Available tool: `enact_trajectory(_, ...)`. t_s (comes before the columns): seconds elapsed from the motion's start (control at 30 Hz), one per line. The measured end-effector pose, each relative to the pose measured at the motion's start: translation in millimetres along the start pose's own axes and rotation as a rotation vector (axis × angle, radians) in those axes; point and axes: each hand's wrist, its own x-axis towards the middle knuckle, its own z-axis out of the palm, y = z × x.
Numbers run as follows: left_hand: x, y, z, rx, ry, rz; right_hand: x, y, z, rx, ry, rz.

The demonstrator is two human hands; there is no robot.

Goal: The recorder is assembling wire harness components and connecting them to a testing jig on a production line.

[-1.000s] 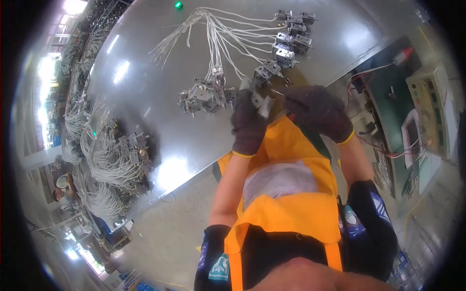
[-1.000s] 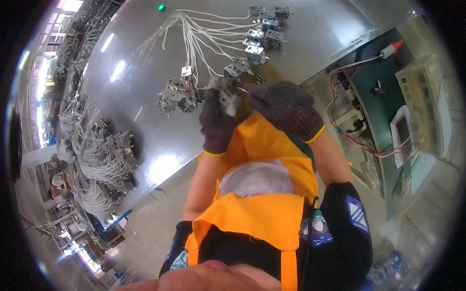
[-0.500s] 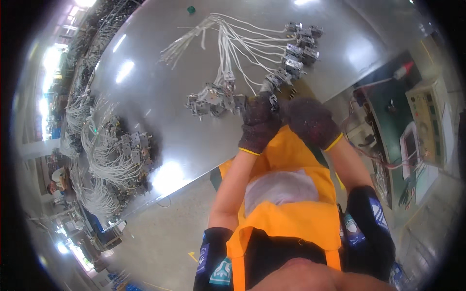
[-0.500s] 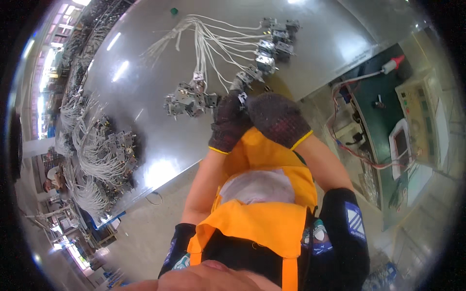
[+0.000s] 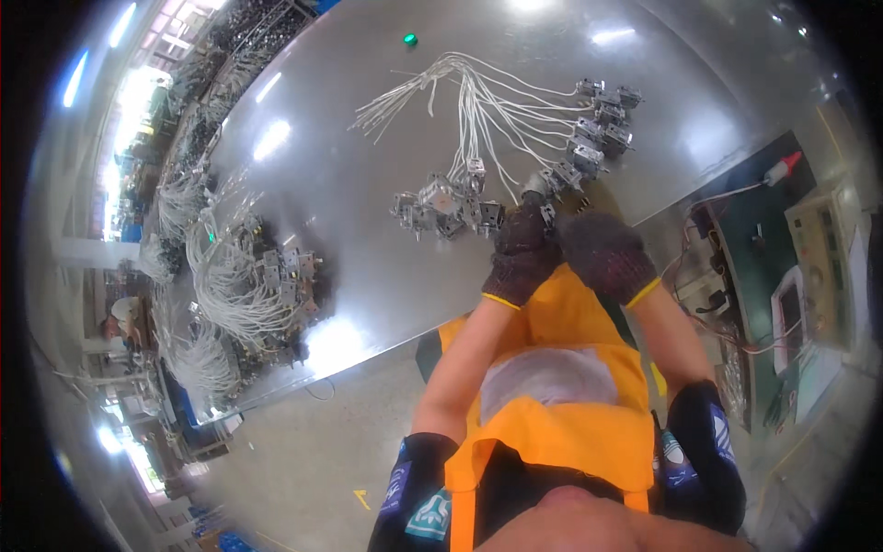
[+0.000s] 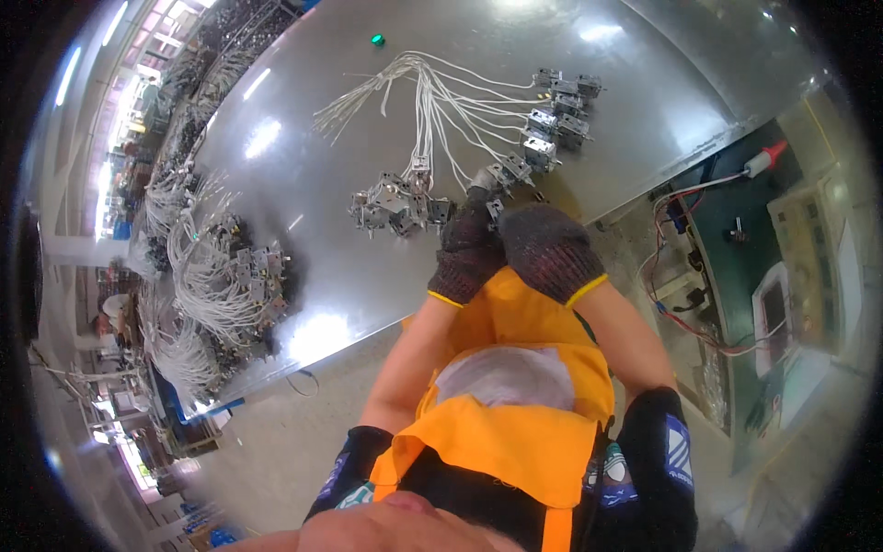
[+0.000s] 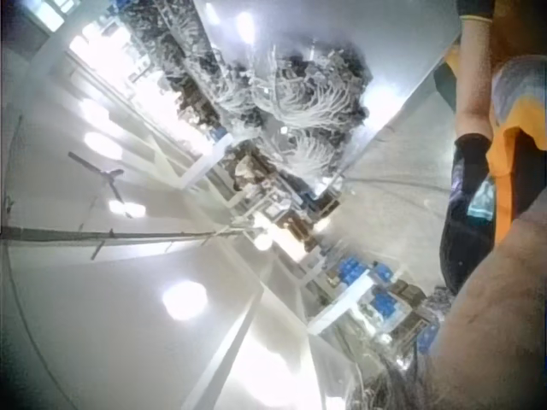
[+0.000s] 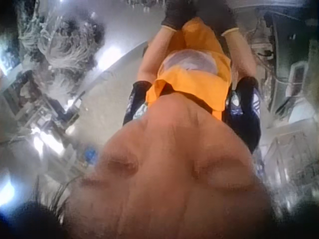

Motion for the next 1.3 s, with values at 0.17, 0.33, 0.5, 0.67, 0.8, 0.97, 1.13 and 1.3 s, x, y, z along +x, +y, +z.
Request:
enact_trajectory(0.17, -2.1, 37.8, -29.0, -0.155, -0.093, -0.177, -0.5, 8.2, -7.6, -0.027, 0.218, -0.236)
enact_trajectory(0.33, 21.5, 42.4, -91.7, 0.448, 0.239, 0.150, -5.7, -19.0, -32.6, 0.908, -0.215, 0.192)
enact_trajectory(0.5, 61.7, -47.8, -126.0, 0.441, -0.142, 0.013, 9.9, -21.2, 44.9, 1.069, -0.410, 0.322)
enact_trajectory(0.67, 75.7, -8.0, -166.8, 0.080, -0.067, -0.240, 20.8, -4.5, 98.1, 0.838, 0.289, 0.200)
enact_trajectory(0.8, 61.7, -20.4, -158.3, 0.009, -0.008, -0.164, 29.1, -36.5, 64.9, 0.937, -0.046, 0.363)
enact_trajectory(0.97, 29.6, -1.1, -54.7, 0.131, 0.165, -0.150, 17.7, -40.0, 41.8, 1.178, -0.174, 0.393)
enact_trajectory(1.13, 8.1, -23.5, -24.5, 0.276, 0.191, 0.003, 0.2, 20.8, 55.1, 1.165, -0.218, 0.335)
enact_trajectory(1.3, 12.2, -25.1, -37.1, 0.045, 0.045, -0.082, 15.0, 41.9, 23.2, 0.889, 0.055, 0.226)
